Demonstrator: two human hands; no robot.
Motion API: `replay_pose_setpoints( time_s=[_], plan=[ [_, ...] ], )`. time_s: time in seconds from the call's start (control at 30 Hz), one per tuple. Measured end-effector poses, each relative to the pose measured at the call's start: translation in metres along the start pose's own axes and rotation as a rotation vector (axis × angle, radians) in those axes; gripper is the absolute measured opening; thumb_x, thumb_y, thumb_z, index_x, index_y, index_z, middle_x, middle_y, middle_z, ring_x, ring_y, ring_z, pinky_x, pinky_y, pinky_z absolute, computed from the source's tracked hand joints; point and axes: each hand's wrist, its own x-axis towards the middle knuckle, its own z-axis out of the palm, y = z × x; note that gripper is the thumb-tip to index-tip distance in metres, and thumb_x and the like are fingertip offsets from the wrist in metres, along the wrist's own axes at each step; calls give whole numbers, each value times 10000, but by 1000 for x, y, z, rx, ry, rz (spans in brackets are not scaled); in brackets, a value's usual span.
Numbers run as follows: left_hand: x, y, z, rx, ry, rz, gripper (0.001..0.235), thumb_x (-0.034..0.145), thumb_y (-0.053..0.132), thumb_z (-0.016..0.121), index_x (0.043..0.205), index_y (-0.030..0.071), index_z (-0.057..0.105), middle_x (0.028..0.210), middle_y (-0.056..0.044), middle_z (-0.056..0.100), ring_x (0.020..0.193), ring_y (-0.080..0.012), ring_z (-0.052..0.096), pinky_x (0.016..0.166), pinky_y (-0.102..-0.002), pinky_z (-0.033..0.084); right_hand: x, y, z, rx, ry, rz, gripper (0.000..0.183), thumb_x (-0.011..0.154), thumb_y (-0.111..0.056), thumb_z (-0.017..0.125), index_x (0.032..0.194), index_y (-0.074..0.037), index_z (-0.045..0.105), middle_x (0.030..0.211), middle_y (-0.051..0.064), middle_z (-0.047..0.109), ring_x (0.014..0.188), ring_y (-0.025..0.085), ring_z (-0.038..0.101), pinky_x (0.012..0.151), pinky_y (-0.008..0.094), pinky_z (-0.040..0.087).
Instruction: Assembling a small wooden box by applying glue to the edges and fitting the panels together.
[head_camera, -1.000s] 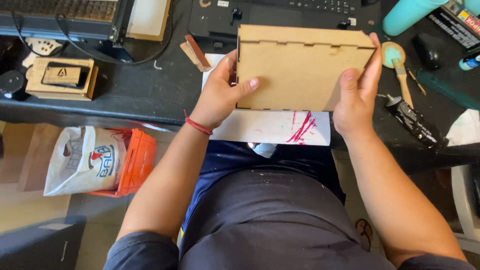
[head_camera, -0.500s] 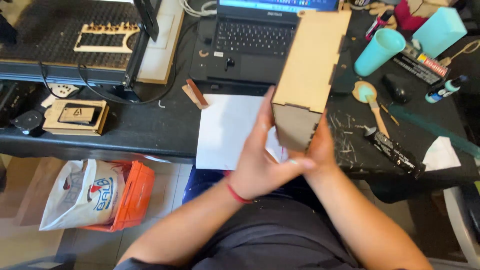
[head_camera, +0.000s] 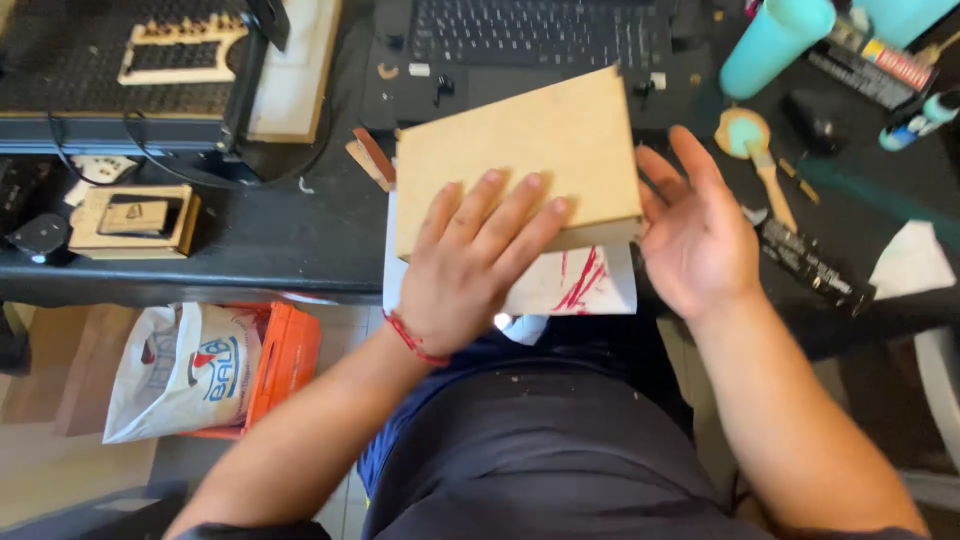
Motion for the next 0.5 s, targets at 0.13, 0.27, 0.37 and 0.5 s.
replay_pose_setpoints(
  time_s=[0.13,0.27,0.37,0.5],
  plan=[
    [-19,0,8,237,-307,187,433,1059,263,496,1489,284,453,1480,28,524,1285,-260,572,1043,-458,443,-20,3,36,-343,-128,-5,630,954,-415,599,1475,-111,417,1538,132,473,1319,274,547,1024,400,459],
    [-43,6,30,254,-387,188,470,1109,339,496,1557,287,361,1574,8,353,1401,-307,422,1104,-510,414,-22,34,18,-647,-48,-112,579,959,-116,584,1477,7,356,1489,191,459,1362,252,467,1151,383,394],
    [-45,7,28,194,-426,197,493,1096,325,531,1558,287,361,1579,16,365,1410,-268,450,1129,-490,386,-28,47,8,-697,-34,-167,504,1015,-130,522,1473,15,368,1495,221,450,1375,250,446,1174,364,352],
    [-40,0,23,141,-487,236,539,1072,253,531,1563,264,310,1585,7,339,1422,-250,422,1127,-466,427,-33,53,5,-789,24,-199,499,1041,-141,475,1484,49,344,1518,237,411,1392,261,416,1181,374,330]
  ],
)
